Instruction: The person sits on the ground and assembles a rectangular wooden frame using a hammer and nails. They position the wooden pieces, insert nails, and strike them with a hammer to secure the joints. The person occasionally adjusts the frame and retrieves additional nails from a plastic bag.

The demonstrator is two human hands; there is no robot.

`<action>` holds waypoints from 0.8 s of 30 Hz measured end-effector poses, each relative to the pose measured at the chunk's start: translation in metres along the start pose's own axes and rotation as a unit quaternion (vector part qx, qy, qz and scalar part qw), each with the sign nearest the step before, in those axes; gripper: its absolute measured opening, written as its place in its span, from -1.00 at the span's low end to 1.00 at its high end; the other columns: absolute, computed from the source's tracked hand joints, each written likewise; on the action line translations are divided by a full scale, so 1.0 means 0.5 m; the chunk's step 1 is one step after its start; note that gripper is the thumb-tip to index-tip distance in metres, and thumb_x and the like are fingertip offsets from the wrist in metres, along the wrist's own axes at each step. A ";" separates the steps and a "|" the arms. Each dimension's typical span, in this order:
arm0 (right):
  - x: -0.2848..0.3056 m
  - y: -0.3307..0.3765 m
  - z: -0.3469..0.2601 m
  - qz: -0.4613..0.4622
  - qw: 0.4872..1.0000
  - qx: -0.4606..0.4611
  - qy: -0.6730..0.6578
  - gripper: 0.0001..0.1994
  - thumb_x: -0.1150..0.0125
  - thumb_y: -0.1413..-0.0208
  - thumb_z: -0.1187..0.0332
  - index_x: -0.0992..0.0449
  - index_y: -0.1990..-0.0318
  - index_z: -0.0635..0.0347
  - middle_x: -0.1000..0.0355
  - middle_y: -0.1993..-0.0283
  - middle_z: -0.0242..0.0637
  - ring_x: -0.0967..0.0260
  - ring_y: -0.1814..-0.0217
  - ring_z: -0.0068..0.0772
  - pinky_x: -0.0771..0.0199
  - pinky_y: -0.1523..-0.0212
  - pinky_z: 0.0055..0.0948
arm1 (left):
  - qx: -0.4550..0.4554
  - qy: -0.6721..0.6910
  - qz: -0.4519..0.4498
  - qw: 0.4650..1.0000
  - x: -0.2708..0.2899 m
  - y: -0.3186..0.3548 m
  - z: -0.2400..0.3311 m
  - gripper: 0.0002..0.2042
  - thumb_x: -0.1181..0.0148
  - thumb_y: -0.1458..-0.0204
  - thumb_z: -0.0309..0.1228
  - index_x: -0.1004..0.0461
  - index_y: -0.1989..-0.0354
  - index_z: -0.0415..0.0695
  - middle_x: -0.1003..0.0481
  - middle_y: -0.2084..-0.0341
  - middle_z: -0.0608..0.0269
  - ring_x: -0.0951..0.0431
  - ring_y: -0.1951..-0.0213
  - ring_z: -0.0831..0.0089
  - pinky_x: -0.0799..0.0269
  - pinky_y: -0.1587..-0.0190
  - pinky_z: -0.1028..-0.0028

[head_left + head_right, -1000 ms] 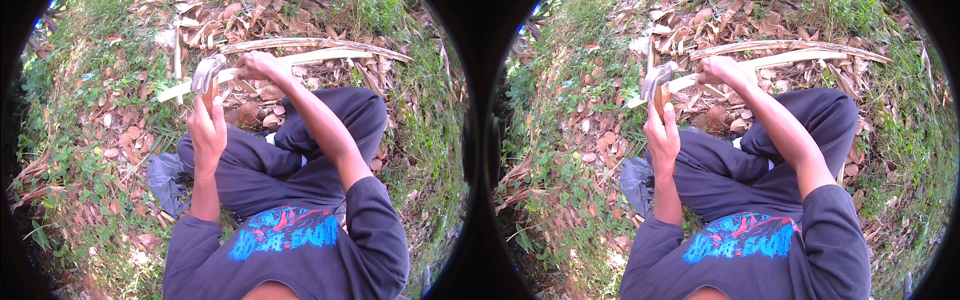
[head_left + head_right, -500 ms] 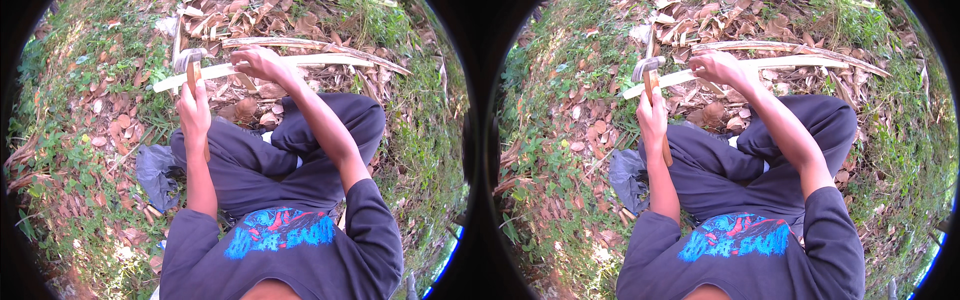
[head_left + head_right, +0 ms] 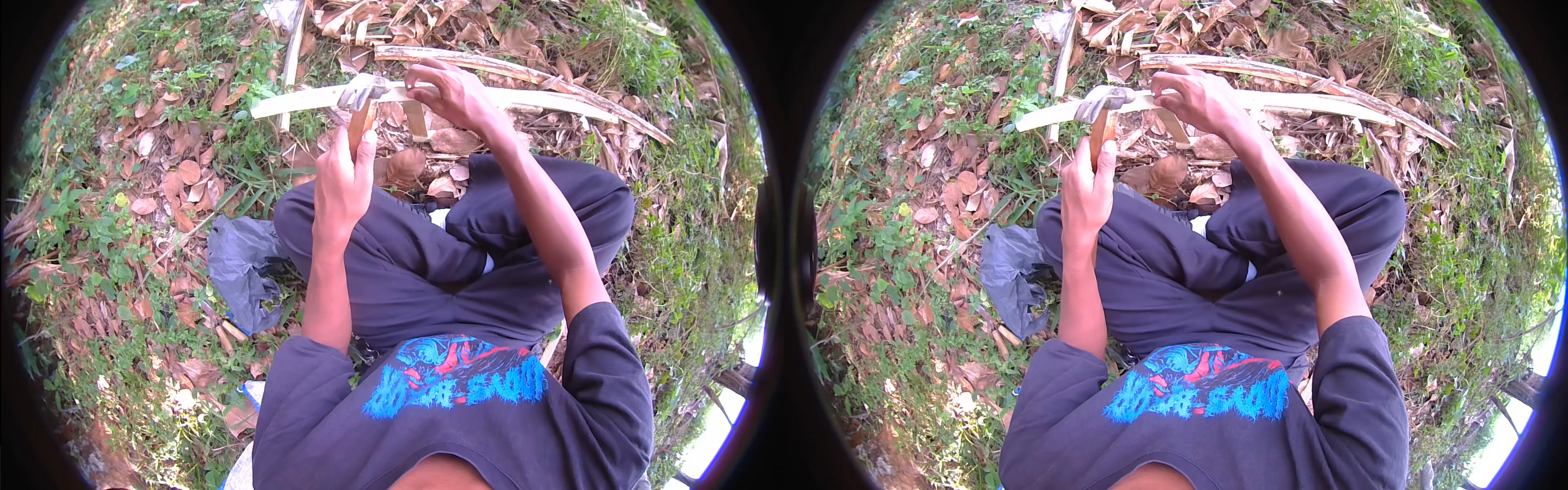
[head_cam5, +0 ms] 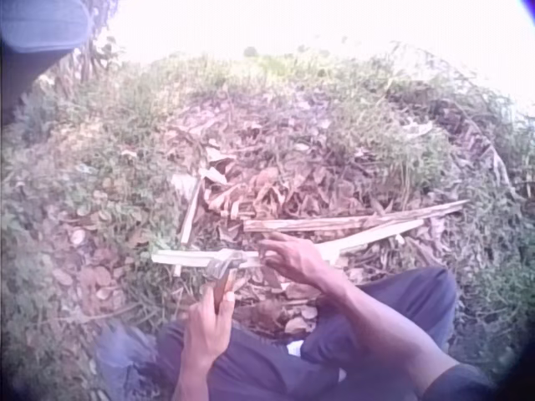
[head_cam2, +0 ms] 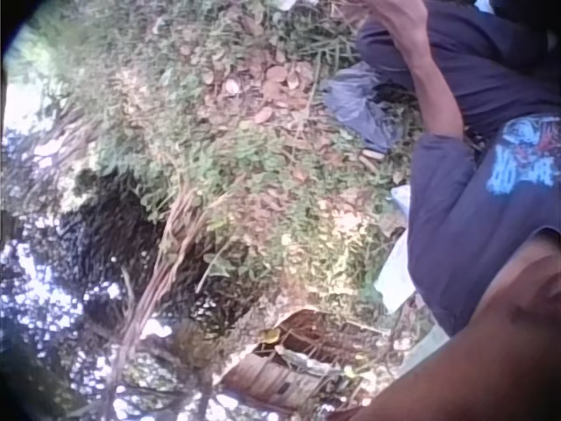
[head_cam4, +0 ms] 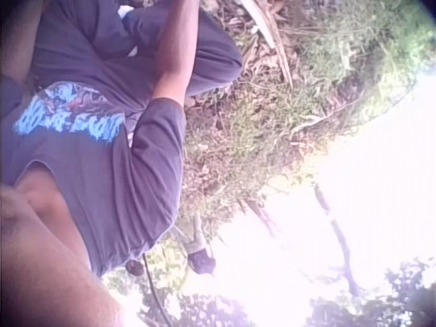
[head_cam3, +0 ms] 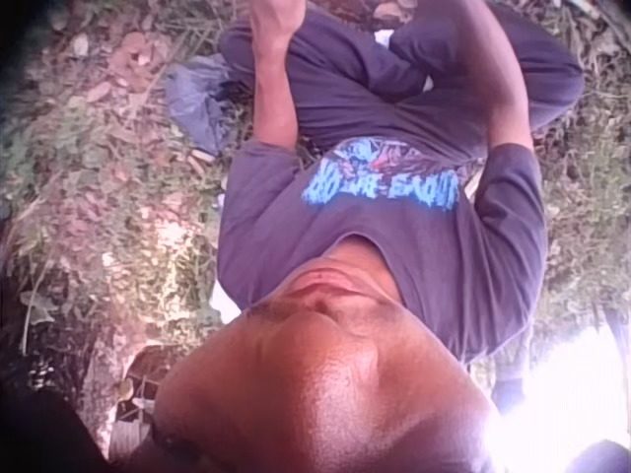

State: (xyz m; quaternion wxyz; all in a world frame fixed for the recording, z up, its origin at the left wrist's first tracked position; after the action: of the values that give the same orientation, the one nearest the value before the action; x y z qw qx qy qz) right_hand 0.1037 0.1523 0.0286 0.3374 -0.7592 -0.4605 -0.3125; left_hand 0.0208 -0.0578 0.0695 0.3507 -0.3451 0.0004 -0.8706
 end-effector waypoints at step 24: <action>-0.002 0.005 -0.007 0.034 0.999 0.004 -0.033 -0.84 -0.26 -0.17 0.21 -0.59 0.20 0.03 -0.51 0.16 -0.26 -0.52 0.06 -0.05 -0.51 0.09 -0.14 | 0.022 -0.057 -0.033 0.998 -0.006 0.000 0.079 -0.55 0.07 -0.38 -0.19 -0.37 -0.01 -0.49 -0.51 0.43 -0.42 -0.56 0.32 -0.34 -0.41 0.35 -0.06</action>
State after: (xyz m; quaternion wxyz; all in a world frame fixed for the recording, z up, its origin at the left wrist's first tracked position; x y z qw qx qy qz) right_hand 0.1052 0.1482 0.0292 0.3349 -0.7832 -0.4468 -0.2736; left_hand 0.0463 -0.0463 0.0979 0.3287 -0.3861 -0.0506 -0.8604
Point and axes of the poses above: each hand's wrist, its own y-axis away from the middle knuckle, its own x-axis out of the back of the hand, z = x × y, the point moved 4 cm from there along -y, towards the middle knuckle
